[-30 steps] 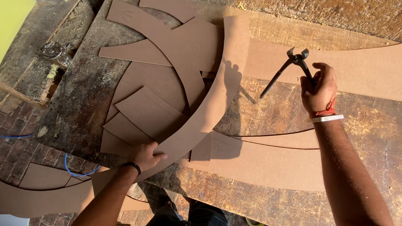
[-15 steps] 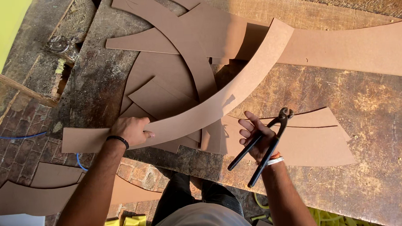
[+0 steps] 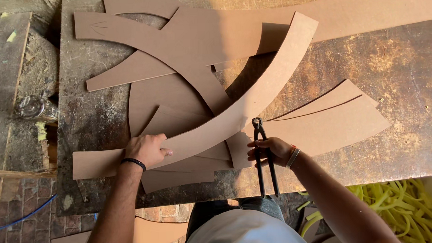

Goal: The person uses a handheld hole punch to make holes in curved brown cardboard pieces. They repeatedly pick up pieces from the floor, place them on a wooden workbench, punch holes, and return the pieces to the floor.

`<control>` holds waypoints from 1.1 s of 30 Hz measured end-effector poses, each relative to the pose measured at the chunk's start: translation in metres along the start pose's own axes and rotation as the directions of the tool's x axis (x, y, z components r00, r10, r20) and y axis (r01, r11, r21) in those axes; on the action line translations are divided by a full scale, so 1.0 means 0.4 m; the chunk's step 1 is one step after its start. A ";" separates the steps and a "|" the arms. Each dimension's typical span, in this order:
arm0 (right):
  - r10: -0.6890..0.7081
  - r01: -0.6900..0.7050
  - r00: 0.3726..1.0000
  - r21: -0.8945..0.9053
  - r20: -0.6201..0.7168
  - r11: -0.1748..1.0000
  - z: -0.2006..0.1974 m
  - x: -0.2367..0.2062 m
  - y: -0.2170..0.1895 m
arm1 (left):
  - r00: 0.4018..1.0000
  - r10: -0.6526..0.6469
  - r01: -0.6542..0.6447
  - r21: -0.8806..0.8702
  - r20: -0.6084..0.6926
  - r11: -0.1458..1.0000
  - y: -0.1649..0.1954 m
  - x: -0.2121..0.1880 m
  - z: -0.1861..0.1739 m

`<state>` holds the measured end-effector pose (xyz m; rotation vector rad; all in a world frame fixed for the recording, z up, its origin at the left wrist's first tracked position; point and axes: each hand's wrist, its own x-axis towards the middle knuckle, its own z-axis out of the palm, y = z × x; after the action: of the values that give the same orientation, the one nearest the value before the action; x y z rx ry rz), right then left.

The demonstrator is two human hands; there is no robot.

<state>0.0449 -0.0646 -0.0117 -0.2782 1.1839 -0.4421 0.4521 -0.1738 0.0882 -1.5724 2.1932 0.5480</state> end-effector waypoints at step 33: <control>0.246 -0.257 0.949 -0.029 -0.197 0.966 -0.081 -0.029 -0.105 | 0.966 0.259 -0.243 0.288 -0.017 0.926 -0.025 0.112 -0.026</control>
<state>0.0033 -0.0954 0.0046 -0.1295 1.4015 -0.2161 0.4472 -0.2180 0.0727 -1.1801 2.4067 0.2456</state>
